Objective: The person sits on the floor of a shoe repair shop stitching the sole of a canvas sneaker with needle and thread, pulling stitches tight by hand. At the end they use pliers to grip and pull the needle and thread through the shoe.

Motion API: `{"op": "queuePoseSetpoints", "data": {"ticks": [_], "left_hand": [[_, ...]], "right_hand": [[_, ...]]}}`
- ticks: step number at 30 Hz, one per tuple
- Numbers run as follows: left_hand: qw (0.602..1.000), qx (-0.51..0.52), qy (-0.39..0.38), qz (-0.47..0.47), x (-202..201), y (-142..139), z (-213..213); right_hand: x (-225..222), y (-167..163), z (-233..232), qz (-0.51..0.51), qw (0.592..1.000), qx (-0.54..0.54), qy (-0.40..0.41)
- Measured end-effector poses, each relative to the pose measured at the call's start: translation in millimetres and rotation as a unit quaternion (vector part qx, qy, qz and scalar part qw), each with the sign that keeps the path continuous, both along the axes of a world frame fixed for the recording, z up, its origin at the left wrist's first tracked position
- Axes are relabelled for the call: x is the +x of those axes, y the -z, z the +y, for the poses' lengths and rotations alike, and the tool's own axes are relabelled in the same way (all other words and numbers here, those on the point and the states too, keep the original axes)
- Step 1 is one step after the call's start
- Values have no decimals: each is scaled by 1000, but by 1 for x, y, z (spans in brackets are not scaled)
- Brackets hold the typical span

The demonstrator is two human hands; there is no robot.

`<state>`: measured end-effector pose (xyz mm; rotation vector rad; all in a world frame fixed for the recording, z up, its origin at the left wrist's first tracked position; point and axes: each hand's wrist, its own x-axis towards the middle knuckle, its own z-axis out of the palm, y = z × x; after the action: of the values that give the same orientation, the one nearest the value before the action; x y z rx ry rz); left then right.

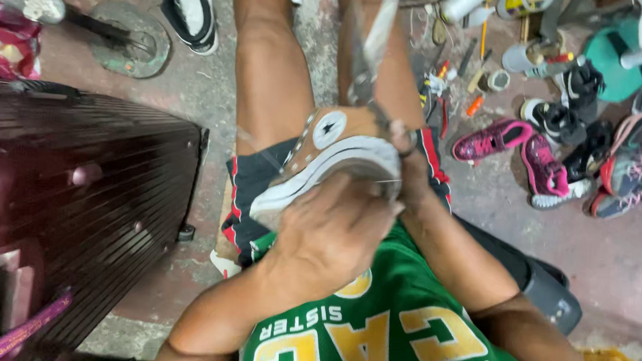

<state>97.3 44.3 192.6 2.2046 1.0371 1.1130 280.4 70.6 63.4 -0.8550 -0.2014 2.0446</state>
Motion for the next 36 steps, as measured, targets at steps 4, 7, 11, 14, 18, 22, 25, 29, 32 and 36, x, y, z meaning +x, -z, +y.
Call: {"op": "queuePoseSetpoints", "data": {"ticks": [4,7,11,14,18,22,25,29,32,36], "left_hand": [[993,-66,-73,-59,-28,32,23],[967,-158,-162,-121,-40,60,25],[942,-179,-239,-151,-47,89,44],[922,-236,-252,-173,-42,91,50],[936,-200,-234,-172,-34,88,52],[944,-141,-246,-168,-29,87,42],[950,-109,-249,-152,-26,86,32],[957,-60,-249,-135,-24,85,26],[958,-50,-245,-138,-23,85,21],[961,-42,-240,-134,-22,86,13]], "right_hand": [[-34,18,28,-119,987,52,-99],[-42,14,48,-297,939,85,-152],[-9,6,71,-344,904,204,-149],[14,-17,57,-274,922,204,-182],[39,-39,29,-139,952,194,-191],[61,-42,-5,-129,946,166,-248],[76,-41,-22,-124,935,140,-302],[92,-46,-34,-113,909,136,-378],[98,-51,-44,-107,904,103,-401],[101,-52,-56,-112,905,83,-403]]}}
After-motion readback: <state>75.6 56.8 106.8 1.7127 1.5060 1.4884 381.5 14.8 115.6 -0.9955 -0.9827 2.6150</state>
